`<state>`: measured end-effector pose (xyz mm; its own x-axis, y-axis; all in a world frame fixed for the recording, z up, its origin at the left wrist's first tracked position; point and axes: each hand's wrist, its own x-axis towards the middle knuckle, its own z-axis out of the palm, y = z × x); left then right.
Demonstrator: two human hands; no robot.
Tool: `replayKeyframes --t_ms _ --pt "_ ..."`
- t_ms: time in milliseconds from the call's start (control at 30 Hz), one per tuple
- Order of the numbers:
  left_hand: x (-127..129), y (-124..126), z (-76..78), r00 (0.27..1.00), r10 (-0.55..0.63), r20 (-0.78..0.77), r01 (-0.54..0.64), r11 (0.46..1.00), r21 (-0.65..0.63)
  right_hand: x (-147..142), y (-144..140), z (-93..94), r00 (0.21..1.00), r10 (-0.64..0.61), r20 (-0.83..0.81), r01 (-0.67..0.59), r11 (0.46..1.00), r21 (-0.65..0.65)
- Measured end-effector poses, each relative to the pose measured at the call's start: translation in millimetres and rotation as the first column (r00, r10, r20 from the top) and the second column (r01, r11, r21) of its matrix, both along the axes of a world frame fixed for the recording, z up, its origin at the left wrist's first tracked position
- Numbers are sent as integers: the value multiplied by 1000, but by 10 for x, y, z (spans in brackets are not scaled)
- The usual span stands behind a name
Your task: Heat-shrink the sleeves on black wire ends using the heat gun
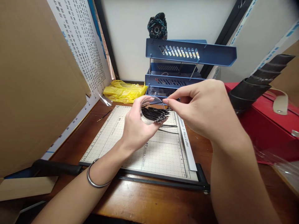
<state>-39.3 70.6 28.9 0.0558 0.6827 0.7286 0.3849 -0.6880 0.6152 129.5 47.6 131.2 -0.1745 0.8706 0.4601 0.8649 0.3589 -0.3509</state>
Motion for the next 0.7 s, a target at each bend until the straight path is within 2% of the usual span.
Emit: replayKeyframes --t_ms 300,700 --pt "-8 2 -5 1000 -5 8 5 1000 -11 -10 -46 18 997 34 -76 -35 999 -22" --pt "-15 12 -7 999 -7 40 7 1000 -5 -24 -67 15 985 114 -132 -107 993 58"
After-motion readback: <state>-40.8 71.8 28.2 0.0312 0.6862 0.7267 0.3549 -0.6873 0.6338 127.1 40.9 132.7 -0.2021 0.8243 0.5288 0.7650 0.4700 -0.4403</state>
